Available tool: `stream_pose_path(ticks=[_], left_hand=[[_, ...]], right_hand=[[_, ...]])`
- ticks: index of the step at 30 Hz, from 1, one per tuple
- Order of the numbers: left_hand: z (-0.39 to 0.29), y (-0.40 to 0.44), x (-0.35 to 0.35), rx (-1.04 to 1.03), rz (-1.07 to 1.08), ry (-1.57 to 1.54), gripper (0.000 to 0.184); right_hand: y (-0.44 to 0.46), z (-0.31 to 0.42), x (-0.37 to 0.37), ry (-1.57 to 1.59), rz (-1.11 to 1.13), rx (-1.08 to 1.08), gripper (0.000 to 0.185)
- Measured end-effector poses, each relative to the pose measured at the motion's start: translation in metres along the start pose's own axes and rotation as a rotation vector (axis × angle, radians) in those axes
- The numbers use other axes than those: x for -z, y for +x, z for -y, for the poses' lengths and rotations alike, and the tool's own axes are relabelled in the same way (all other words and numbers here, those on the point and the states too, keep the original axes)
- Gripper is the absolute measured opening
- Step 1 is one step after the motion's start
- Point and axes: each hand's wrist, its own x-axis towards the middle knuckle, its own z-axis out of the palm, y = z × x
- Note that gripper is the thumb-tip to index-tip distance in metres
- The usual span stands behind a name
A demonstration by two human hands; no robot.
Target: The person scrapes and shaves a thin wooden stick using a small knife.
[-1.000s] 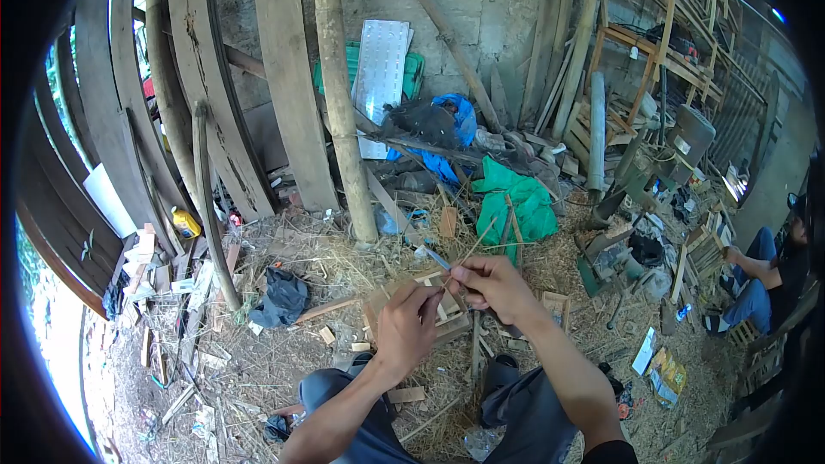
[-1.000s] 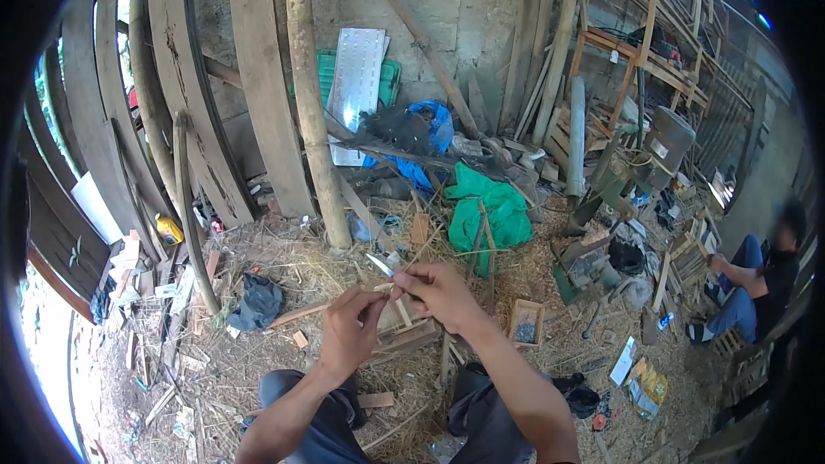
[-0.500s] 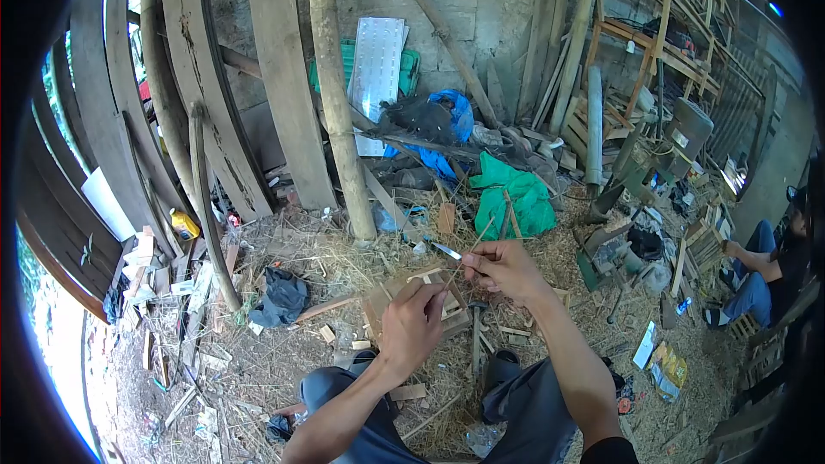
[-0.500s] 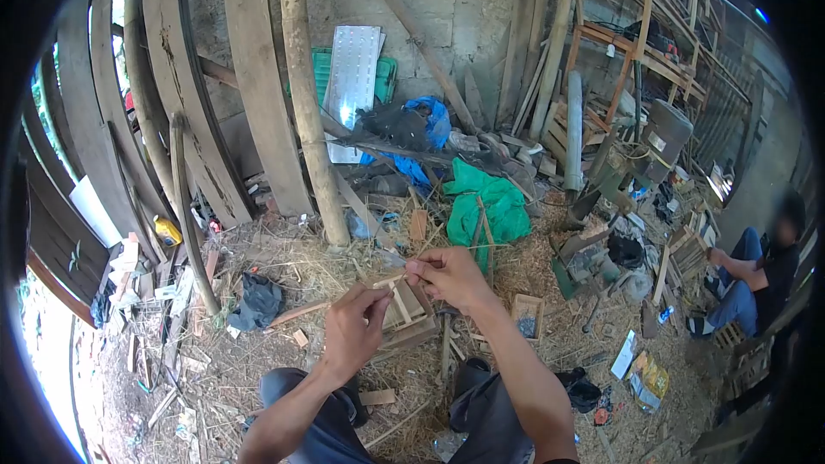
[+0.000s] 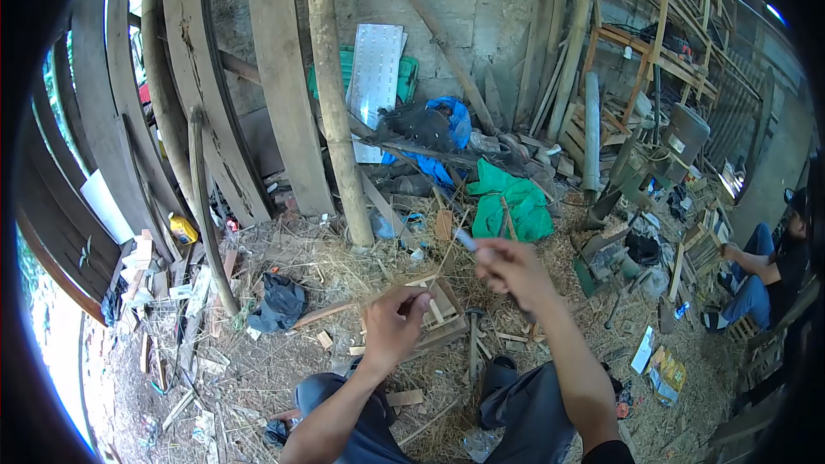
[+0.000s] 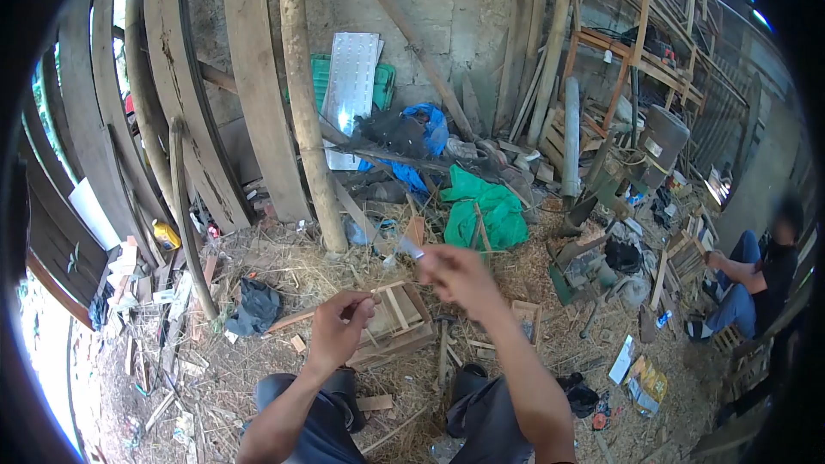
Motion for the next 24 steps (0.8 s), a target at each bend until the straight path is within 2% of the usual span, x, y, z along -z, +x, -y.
stream_pose_path(ticks=[1, 3, 4, 6, 8, 13, 24], left_hand=[[0.001, 0.002, -0.002, -0.002, -0.001, 0.002, 0.013], [0.001, 0.004, -0.003, 0.136, 0.091, -0.269, 0.014], [0.001, 0.004, -0.003, 0.138, 0.095, -0.262, 0.014], [-0.001, 0.003, -0.004, 0.052, 0.094, -0.162, 0.015], [-0.003, 0.003, -0.005, 0.062, 0.118, -0.151, 0.016], [-0.01, 0.001, -0.004, 0.128, 0.136, -0.128, 0.016], [-0.005, -0.003, -0.002, 0.122, 0.13, -0.146, 0.017]], right_hand=[[-0.004, -0.001, -0.012, -0.009, 0.099, -0.004, 0.023], [-0.002, -0.017, -0.03, -0.004, 0.167, 0.015, 0.023], [-0.002, -0.022, -0.033, -0.003, 0.229, 0.032, 0.024], [0.002, -0.022, -0.027, 0.011, 0.224, -0.018, 0.023], [0.004, -0.021, -0.022, 0.018, 0.22, -0.069, 0.023], [0.008, -0.02, -0.02, -0.166, 0.166, -0.02, 0.018], [0.016, -0.015, -0.009, -0.065, 0.075, -0.022, 0.017]])
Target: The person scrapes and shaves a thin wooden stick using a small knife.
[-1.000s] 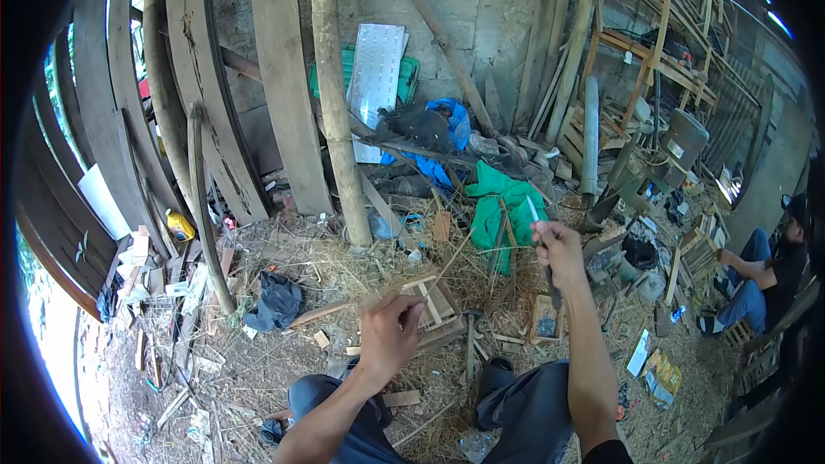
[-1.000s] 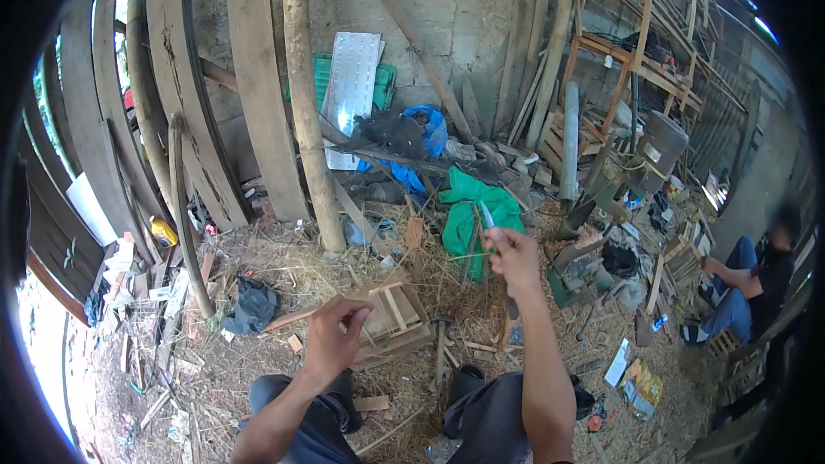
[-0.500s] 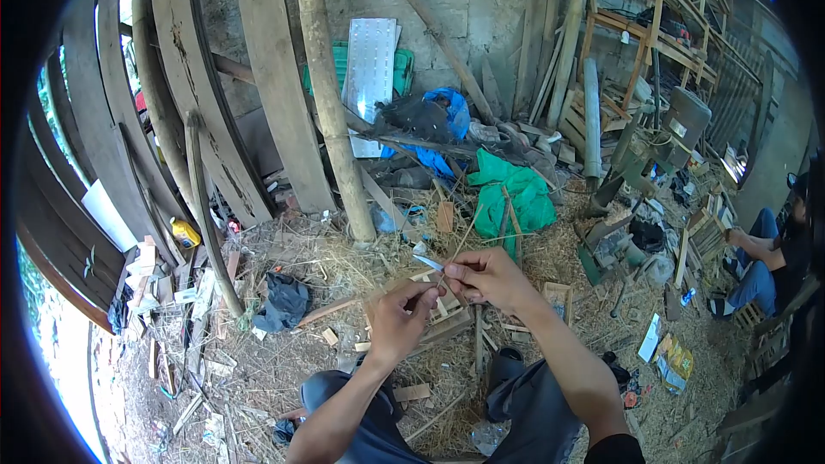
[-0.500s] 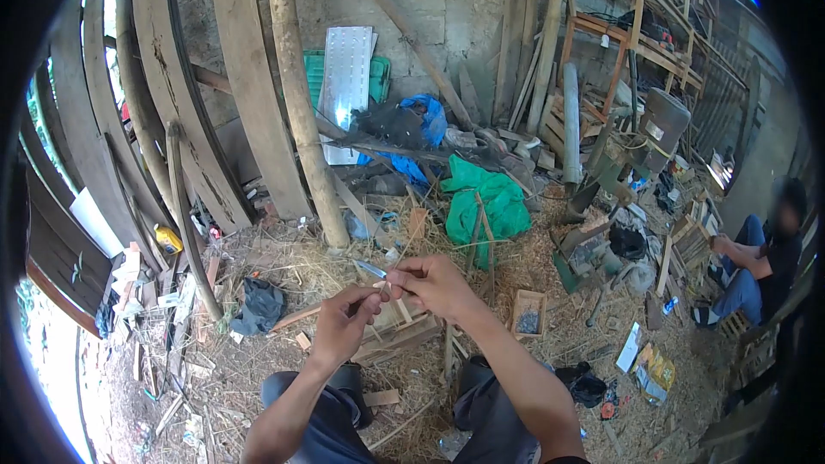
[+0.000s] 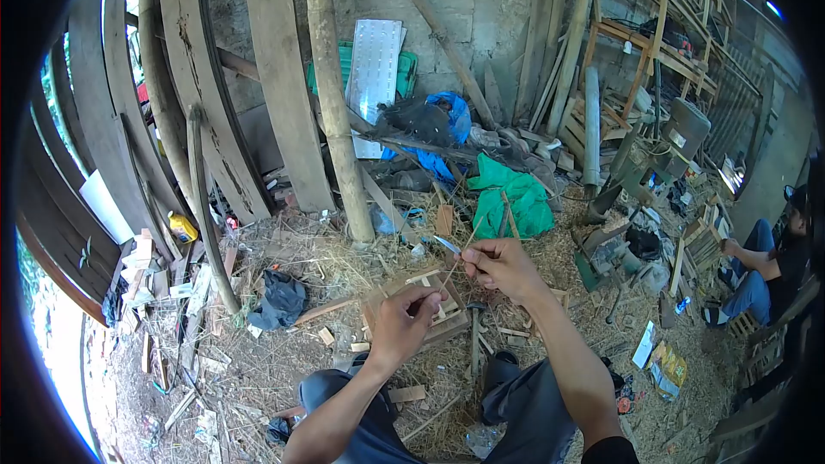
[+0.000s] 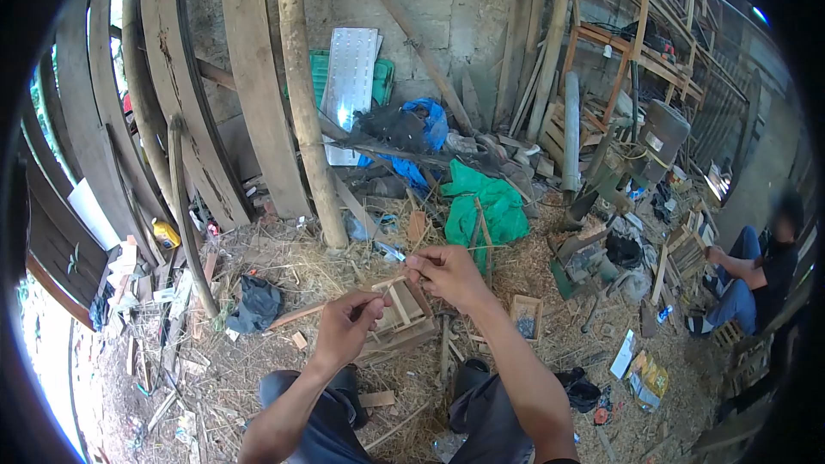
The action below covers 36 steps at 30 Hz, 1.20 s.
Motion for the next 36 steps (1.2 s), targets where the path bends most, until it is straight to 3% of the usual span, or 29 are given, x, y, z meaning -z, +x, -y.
stream_pose_path(ticks=[5, 7, 10, 12, 14, 18, 20, 26, 36], left_hand=[[0.003, -0.002, 0.001, -0.05, -0.001, 0.032, 0.016], [0.006, -0.005, 0.004, -0.088, 0.013, 0.039, 0.016], [0.004, -0.01, 0.009, -0.09, 0.021, 0.017, 0.017], [0.003, -0.01, 0.012, 0.026, 0.053, -0.033, 0.016], [0.007, -0.009, 0.01, 0.035, 0.076, -0.036, 0.017], [0.003, -0.006, 0.002, 0.004, 0.063, -0.021, 0.018], [0.002, -0.005, -0.001, 0.016, 0.074, -0.038, 0.018], [0.002, -0.003, 0.0, 0.062, 0.141, -0.14, 0.02], [-0.001, -0.002, -0.001, 0.067, 0.145, -0.129, 0.019]], right_hand=[[0.008, -0.006, 0.012, -0.007, -0.035, 0.004, 0.018], [0.014, -0.01, 0.039, -0.001, -0.276, 0.124, 0.022], [0.012, -0.006, 0.088, 0.098, -0.446, 0.135, 0.025], [0.007, -0.008, 0.085, 0.122, -0.358, 0.151, 0.027], [-0.005, 0.004, 0.063, 0.154, -0.191, 0.125, 0.028], [-0.013, 0.009, 0.02, 0.23, -0.083, 0.06, 0.025], [-0.01, 0.005, 0.016, 0.136, 0.068, 0.073, 0.022], [-0.009, 0.006, 0.016, 0.116, 0.01, -0.027, 0.018], [-0.002, 0.005, 0.023, -0.056, -0.064, 0.015, 0.021]])
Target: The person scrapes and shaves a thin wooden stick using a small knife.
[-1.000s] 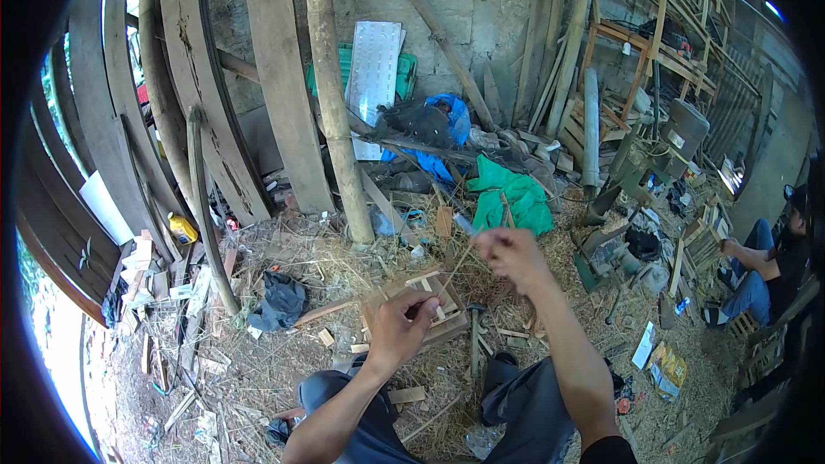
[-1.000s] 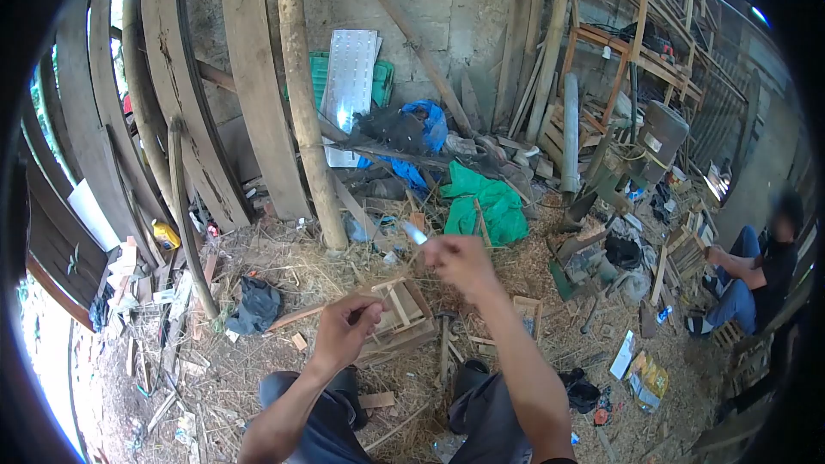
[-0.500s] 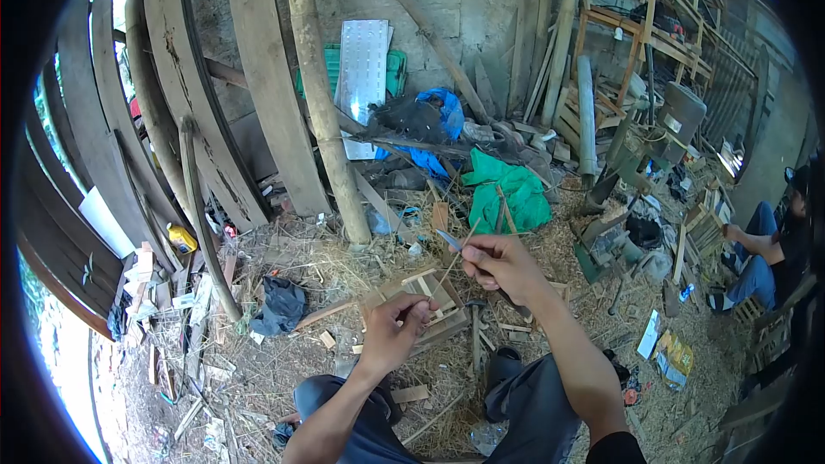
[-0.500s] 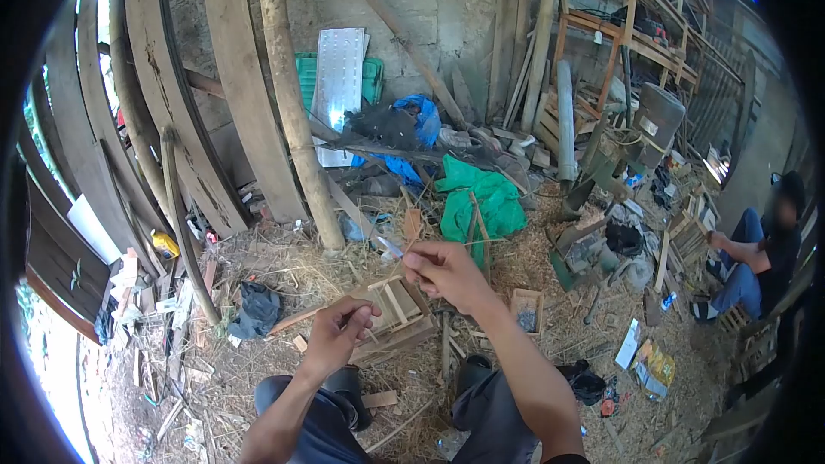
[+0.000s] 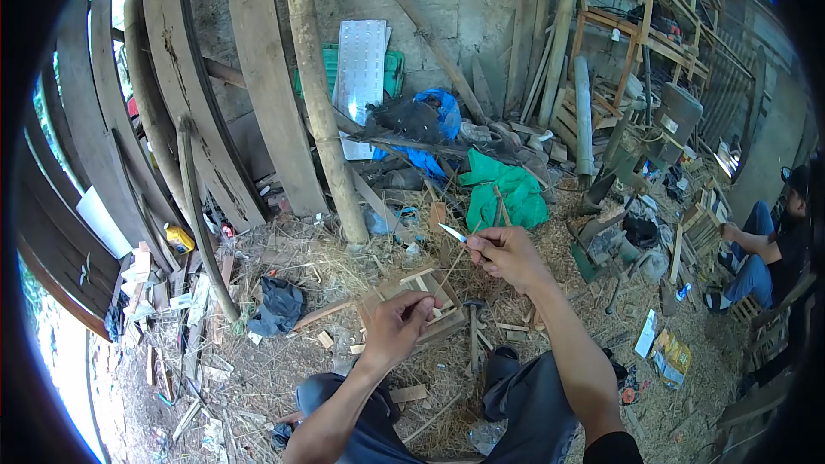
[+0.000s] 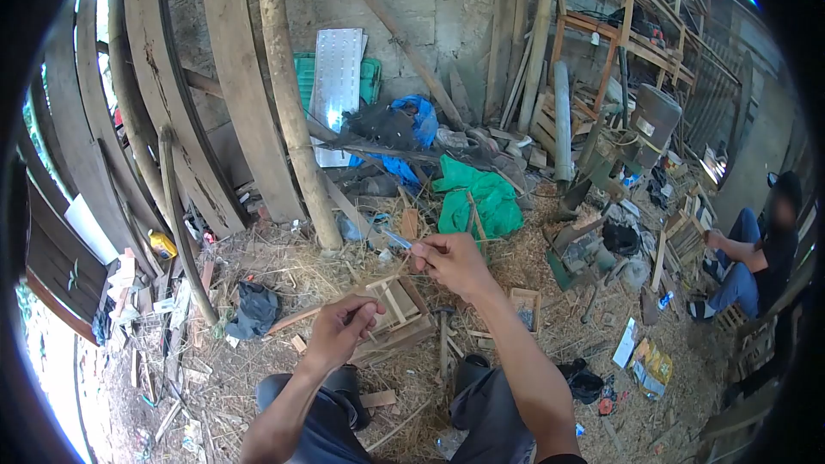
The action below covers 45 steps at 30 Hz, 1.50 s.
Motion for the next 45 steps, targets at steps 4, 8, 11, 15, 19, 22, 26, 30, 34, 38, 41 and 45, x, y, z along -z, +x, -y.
stream_pose_path(ticks=[4, 8, 11, 15, 19, 22, 26, 30, 34, 38, 41, 45], left_hand=[[0.004, -0.006, 0.009, 0.007, 0.034, -0.033, 0.019], [0.003, -0.001, 0.021, -0.013, -0.06, -0.044, 0.019], [0.004, 0.001, 0.019, 0.029, -0.055, -0.058, 0.021], [-0.001, 0.004, 0.012, 0.031, -0.04, -0.033, 0.022], [-0.002, 0.002, 0.008, 0.035, -0.01, -0.069, 0.021], [-0.002, 0.001, 0.006, 0.041, 0.022, -0.062, 0.021], [-0.001, 0.0, 0.006, 0.037, 0.029, -0.092, 0.022], [0.003, 0.0, 0.006, 0.082, 0.075, -0.174, 0.023], [0.0, -0.006, 0.01, 0.12, 0.1, -0.204, 0.022], [-0.002, -0.003, 0.017, 0.121, 0.064, -0.178, 0.023], [0.002, 0.0, 0.014, 0.121, 0.059, -0.15, 0.022], [0.002, 0.002, 0.009, 0.104, 0.036, -0.179, 0.022]], right_hand=[[0.013, -0.004, 0.052, -0.116, -0.307, 0.117, 0.018], [0.007, -0.015, 0.054, 0.06, -0.407, 0.151, 0.017], [-0.005, 0.0, 0.003, 0.142, -0.163, 0.097, 0.019], [-0.009, -0.01, -0.039, 0.02, 0.146, 0.146, 0.021], [-0.009, -0.011, -0.038, 0.068, 0.184, 0.056, 0.021], [-0.004, -0.007, -0.026, 0.155, 0.113, 0.059, 0.021], [-0.006, -0.001, -0.02, 0.134, 0.08, 0.01, 0.021], [-0.001, -0.003, -0.005, 0.143, 0.021, 0.058, 0.02], [0.011, -0.003, 0.031, 0.197, -0.294, 0.151, 0.018], [-0.004, 0.003, 0.036, 0.174, -0.19, 0.094, 0.021], [-0.018, -0.003, -0.026, 0.103, 0.149, 0.072, 0.018], [-0.01, -0.018, -0.04, -0.029, 0.243, 0.089, 0.018]])
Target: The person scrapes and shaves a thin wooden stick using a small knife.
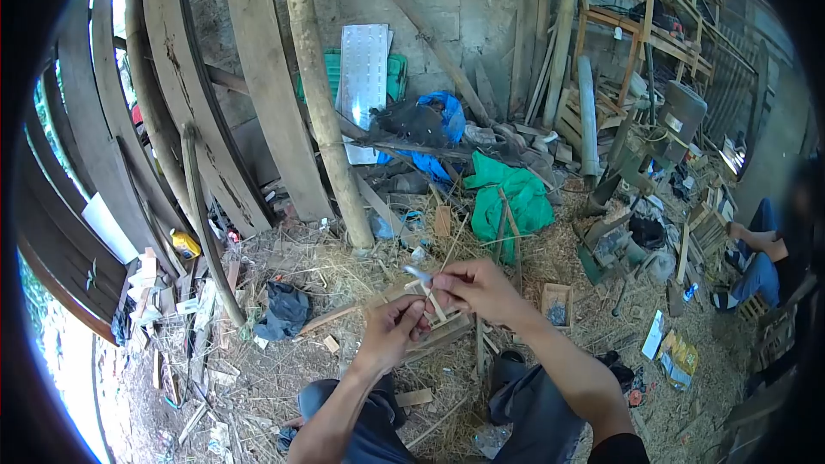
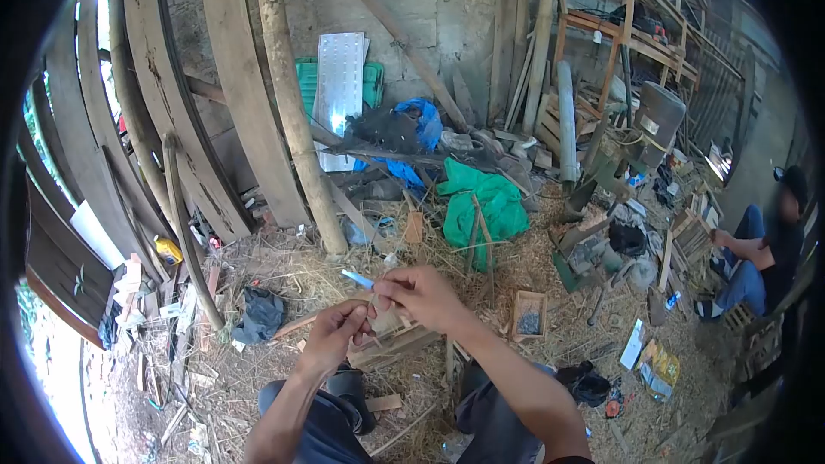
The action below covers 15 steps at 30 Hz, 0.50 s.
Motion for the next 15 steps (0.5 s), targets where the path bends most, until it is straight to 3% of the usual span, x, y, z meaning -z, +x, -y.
stream_pose_path(ticks=[9, 15], left_hand=[[-0.004, -0.004, -0.001, 0.107, 0.062, 0.002, 0.023], [0.0, -0.008, 0.004, 0.092, 0.098, -0.028, 0.023]], right_hand=[[0.0, 0.016, 0.04, 0.245, -0.17, -0.093, 0.021], [-0.005, 0.012, 0.088, 0.272, -0.448, 0.041, 0.022]])
